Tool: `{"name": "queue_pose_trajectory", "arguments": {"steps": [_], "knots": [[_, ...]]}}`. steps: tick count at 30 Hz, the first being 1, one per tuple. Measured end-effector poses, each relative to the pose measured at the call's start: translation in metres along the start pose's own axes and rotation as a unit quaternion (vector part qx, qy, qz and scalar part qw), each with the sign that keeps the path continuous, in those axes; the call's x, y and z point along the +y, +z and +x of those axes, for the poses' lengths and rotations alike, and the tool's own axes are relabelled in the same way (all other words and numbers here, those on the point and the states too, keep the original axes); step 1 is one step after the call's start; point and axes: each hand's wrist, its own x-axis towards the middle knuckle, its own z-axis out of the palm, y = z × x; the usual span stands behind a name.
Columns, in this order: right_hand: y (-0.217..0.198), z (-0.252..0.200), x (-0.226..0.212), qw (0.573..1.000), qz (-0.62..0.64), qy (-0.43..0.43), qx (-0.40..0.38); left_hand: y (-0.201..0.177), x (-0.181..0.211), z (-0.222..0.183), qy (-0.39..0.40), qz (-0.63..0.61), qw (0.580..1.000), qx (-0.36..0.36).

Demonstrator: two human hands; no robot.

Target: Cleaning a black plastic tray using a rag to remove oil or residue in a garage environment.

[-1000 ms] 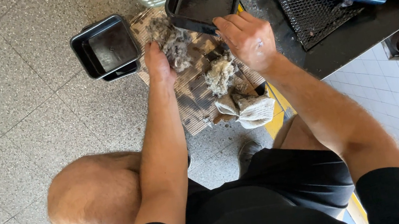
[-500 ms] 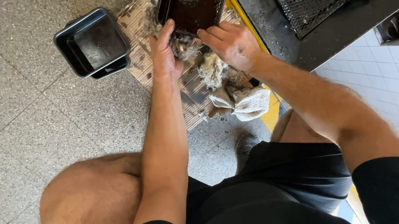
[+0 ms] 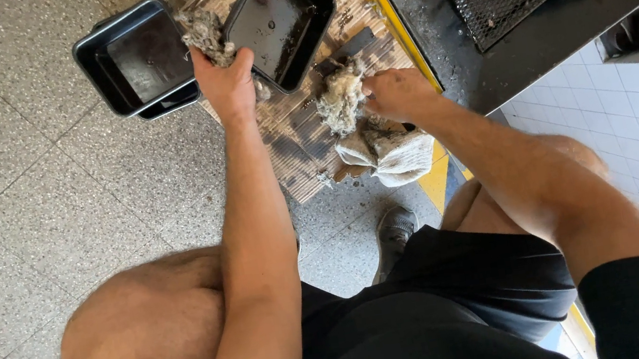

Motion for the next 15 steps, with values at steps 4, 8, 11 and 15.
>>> {"name": "queue_pose_trajectory", "arguments": {"steps": [4, 8, 11, 15], "knots": [[0.01, 0.013, 0.013, 0.996, -0.046, -0.039, -0.065, -0.003, -0.009, 0.003, 0.077, 0.024, 0.997, -0.01], [0.008, 0.002, -0.002, 0.993, -0.043, -0.073, -0.085, -0.003, -0.017, 0.011, 0.094, 0.04, 0.995, -0.016], [0.014, 0.004, -0.005, 0.989, -0.057, -0.117, -0.072, -0.003, -0.008, 0.007, 0.092, 0.056, 0.994, -0.018], [0.001, -0.004, -0.008, 0.992, -0.053, -0.095, -0.06, -0.008, 0.0, 0.011, 0.117, 0.088, 0.988, -0.048]]}}
